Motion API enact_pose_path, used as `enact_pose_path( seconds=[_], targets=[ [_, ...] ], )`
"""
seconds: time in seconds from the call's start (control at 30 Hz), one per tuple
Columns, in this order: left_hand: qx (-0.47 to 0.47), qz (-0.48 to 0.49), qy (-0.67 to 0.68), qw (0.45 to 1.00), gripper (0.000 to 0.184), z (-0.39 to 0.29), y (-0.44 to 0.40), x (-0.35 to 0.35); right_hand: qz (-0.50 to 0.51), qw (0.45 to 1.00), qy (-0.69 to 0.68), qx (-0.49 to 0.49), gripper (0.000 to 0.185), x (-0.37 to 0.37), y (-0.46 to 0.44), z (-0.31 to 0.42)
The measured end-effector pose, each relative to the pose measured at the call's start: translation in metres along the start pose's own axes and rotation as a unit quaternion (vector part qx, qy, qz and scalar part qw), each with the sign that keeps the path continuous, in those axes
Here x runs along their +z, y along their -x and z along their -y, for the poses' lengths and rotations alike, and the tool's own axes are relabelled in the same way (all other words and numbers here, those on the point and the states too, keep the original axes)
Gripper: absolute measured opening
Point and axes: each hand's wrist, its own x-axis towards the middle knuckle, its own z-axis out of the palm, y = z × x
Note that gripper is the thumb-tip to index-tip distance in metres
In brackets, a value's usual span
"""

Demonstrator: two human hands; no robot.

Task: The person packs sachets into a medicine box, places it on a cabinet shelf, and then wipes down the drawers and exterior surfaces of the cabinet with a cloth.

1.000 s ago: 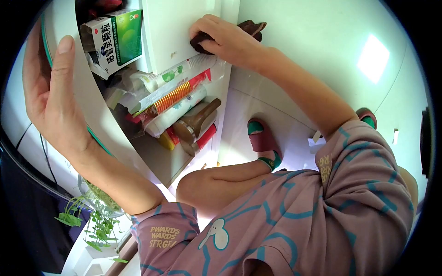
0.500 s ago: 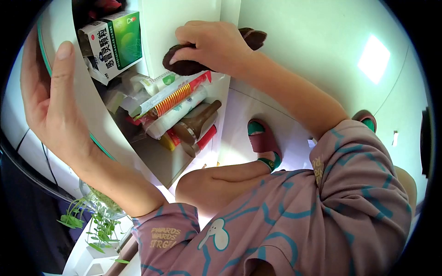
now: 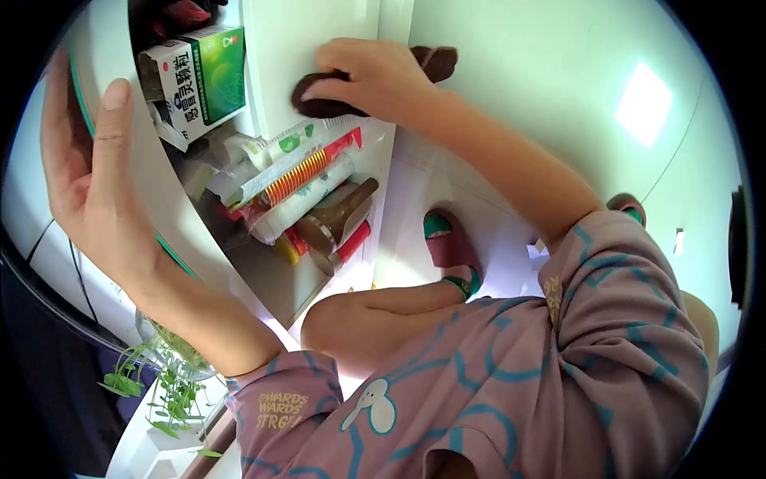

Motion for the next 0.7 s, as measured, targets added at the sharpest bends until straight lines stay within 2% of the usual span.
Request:
enact_pose_path(
  seconds=[0.07, 0.1, 0.17, 0.3, 0.37, 0.43, 0.5, 0.7],
  targets=[
    [-0.019, 0.002, 0.023, 1.000, 0.053, -0.003, 0.000, 0.001, 0.041, 0.996, -0.006, 0.076, 0.034, -0.006, 0.006, -0.011],
    [-0.018, 0.003, 0.024, 1.000, 0.053, -0.003, 0.000, 0.001, 0.039, 0.996, -0.006, 0.076, 0.034, -0.003, 0.005, -0.006],
    [-0.025, 0.002, 0.031, 0.999, 0.053, -0.002, 0.001, 0.002, -0.001, 1.000, 0.007, -0.011, 0.032, 0.008, 0.003, 0.007],
    [0.005, -0.006, 0.006, 1.000, 0.052, -0.002, 0.000, 0.002, 0.035, 0.998, 0.051, -0.013, 0.030, 0.002, 0.004, -0.001],
    [-0.033, 0.002, 0.035, 0.999, 0.052, -0.006, 0.003, 0.003, 0.032, 0.998, 0.052, -0.003, 0.030, 0.000, 0.007, -0.013],
    [-0.016, 0.005, 0.026, 1.000, 0.052, -0.001, 0.000, 0.001, 0.012, 0.999, 0.032, 0.006, 0.030, -0.003, 0.006, -0.010],
    [-0.005, 0.013, 0.019, 1.000, 0.052, 0.001, 0.002, 0.001, 0.010, 0.998, 0.030, -0.051, 0.030, 0.006, 0.006, 0.002],
    [-0.002, 0.010, 0.015, 1.000, 0.051, -0.001, 0.000, -0.001, 0.035, 0.998, 0.043, 0.022, 0.029, -0.007, 0.008, -0.014]
  ],
)
